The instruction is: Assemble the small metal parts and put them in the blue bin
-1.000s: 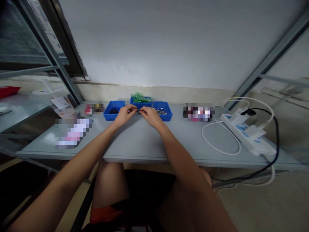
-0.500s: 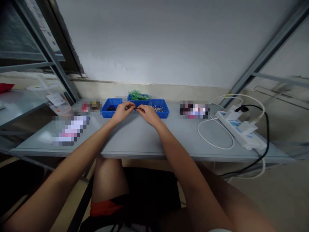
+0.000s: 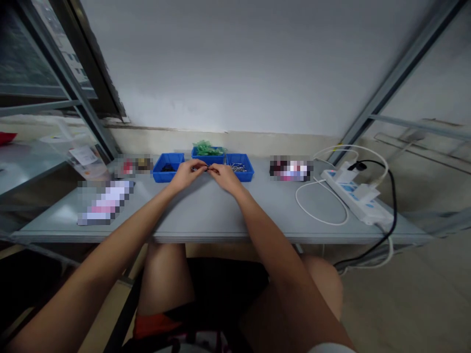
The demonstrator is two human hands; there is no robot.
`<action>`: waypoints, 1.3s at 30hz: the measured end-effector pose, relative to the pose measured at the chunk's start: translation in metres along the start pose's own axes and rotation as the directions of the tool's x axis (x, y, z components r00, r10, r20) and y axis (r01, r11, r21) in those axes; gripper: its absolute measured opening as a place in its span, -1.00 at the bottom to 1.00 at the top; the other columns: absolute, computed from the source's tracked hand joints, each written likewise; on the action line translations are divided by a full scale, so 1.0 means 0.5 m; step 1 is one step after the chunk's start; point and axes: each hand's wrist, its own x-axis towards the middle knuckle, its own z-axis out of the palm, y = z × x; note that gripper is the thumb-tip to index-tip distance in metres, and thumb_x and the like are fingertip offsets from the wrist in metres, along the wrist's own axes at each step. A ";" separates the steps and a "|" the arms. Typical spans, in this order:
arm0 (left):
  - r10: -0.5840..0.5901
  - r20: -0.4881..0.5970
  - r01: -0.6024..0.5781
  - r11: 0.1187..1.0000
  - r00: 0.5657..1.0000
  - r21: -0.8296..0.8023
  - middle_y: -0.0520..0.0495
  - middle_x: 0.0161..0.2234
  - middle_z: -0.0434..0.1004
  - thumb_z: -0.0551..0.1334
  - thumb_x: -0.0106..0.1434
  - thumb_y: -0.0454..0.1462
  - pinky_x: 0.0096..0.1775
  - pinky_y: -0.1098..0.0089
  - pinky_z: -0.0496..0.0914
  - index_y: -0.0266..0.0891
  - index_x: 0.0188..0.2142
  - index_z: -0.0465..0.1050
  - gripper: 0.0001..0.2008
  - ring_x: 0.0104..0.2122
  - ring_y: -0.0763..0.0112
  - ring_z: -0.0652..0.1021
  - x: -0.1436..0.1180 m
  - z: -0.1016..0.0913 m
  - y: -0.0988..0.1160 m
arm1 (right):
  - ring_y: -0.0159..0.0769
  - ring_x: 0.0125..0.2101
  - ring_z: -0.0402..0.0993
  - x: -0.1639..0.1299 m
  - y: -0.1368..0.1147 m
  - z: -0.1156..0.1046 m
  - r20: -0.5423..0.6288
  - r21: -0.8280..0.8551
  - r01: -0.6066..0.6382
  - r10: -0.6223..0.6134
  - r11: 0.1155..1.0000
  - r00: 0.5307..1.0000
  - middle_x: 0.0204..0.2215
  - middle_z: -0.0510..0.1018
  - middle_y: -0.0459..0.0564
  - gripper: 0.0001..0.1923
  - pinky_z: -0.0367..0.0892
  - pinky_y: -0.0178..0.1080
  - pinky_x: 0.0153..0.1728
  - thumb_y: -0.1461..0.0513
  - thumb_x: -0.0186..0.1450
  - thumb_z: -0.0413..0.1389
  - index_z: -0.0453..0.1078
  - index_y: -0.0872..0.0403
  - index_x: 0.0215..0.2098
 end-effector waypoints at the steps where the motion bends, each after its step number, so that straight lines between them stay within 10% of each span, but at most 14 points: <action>1: 0.003 0.005 -0.003 1.000 1.000 -0.001 -0.10 -0.25 0.61 0.21 0.27 -0.26 -0.17 0.38 0.44 -0.27 -0.22 0.55 -0.83 -0.25 0.37 0.57 0.000 0.000 0.000 | -0.31 -0.38 0.43 0.000 0.002 0.001 0.001 -0.006 -0.002 0.002 1.000 1.000 -0.35 0.60 0.00 -0.78 0.21 -0.30 -0.30 0.21 0.32 0.04 0.51 0.11 -0.23; 39: 0.027 0.153 -0.051 0.987 0.988 0.151 -0.11 -0.30 0.58 0.21 0.19 -0.26 -0.24 0.38 0.41 -0.28 -0.24 0.54 -0.81 -0.31 0.35 0.54 -0.003 -0.007 -0.015 | -0.39 -0.49 0.34 0.004 0.004 0.008 0.088 0.187 -0.125 0.110 0.974 0.990 -0.48 0.50 -0.08 -0.78 0.20 -0.31 -0.38 0.20 0.30 0.00 0.46 0.12 -0.34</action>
